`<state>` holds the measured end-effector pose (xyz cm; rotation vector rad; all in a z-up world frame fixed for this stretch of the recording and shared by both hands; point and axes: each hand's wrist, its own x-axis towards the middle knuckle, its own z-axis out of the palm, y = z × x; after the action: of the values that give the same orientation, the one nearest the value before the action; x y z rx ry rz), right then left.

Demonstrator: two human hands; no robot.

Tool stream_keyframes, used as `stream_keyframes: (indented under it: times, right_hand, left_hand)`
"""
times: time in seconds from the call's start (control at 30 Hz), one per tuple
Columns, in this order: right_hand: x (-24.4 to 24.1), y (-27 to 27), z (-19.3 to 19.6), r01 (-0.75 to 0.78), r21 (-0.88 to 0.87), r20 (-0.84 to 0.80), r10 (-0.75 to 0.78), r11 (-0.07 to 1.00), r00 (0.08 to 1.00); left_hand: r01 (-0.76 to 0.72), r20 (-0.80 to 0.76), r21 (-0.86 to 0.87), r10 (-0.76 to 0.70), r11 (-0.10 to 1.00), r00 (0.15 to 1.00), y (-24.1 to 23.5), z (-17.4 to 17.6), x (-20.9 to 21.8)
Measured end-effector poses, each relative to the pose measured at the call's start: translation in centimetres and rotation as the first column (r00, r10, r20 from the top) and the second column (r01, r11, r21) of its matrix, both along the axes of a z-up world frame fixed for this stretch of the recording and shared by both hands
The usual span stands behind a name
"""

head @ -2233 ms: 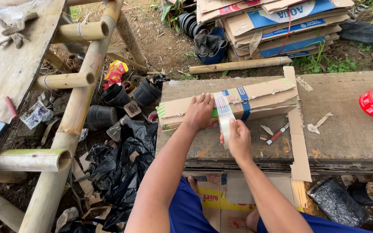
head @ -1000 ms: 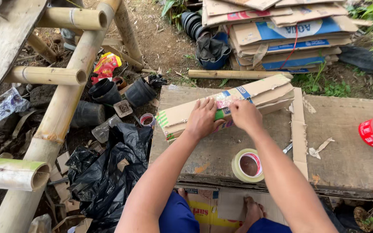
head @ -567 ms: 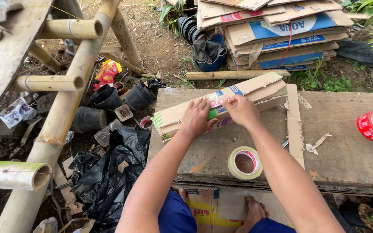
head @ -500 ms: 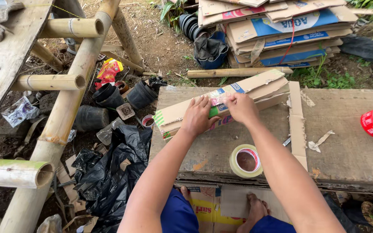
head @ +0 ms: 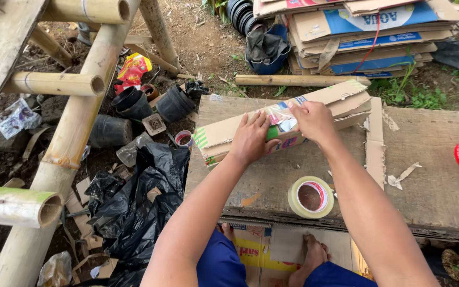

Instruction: The person uses a utility knife to cut a strip from a cardboard box and then secures the box with clear adhesive tape. The person works on a wooden table outdoors.

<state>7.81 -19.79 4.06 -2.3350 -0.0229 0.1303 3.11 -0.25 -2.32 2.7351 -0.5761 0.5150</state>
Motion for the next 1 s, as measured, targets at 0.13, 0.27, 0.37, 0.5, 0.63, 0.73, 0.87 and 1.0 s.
stream_keyframes:
  times: [0.13, 0.27, 0.37, 0.5, 0.63, 0.73, 0.87, 1.0]
  right_hand:
    - [-0.6, 0.2, 0.4, 0.095, 0.301, -0.06, -0.081, 0.949, 0.995]
    - [-0.7, 1.4, -1.8, 0.164, 0.38, -0.1, -0.136, 0.911, 0.986]
    - [-0.2, 2.3, -3.6, 0.159, 0.541, -0.079, -0.138, 0.826, 0.987]
    - [0.2, 2.2, -6.3, 0.139, 0.742, -0.087, -0.112, 0.656, 0.99]
    - [-0.9, 2.0, -7.4, 0.097, 0.728, -0.032, -0.108, 0.679, 0.994]
    - [-2.4, 1.9, -7.0, 0.047, 0.695, 0.045, -0.109, 0.718, 0.993]
    - [-3.6, 1.5, -5.3, 0.025, 0.439, 0.152, -0.102, 0.898, 0.983]
    - [-5.2, 1.6, -4.7, 0.076, 0.455, 0.155, -0.163, 0.887, 0.974]
  left_hand:
    - [-0.003, -0.058, 0.004, 0.003, 1.0, 0.998, 0.0, 0.5, 0.0]
    - [-0.007, -0.014, 0.004, 0.007, 1.0, 1.0, 0.0, 0.3, -0.2]
    - [-0.01, -0.035, -0.001, 0.01, 1.0, 0.999, 0.0, 0.5, 0.0]
    - [-0.018, -0.054, -0.006, 0.017, 1.0, 0.998, -0.2, -0.1, 0.3]
    - [-0.023, -0.046, 0.014, 0.024, 1.0, 0.999, -0.2, 0.2, 0.8]
    - [-0.029, -0.083, 0.016, 0.03, 0.999, 0.996, -0.4, 1.2, 0.2]
    - [-0.067, -0.205, 0.027, 0.071, 0.997, 0.976, -0.6, 3.6, -0.4]
    - [-0.124, -0.358, 0.041, 0.13, 0.991, 0.925, -1.2, 5.9, -1.0]
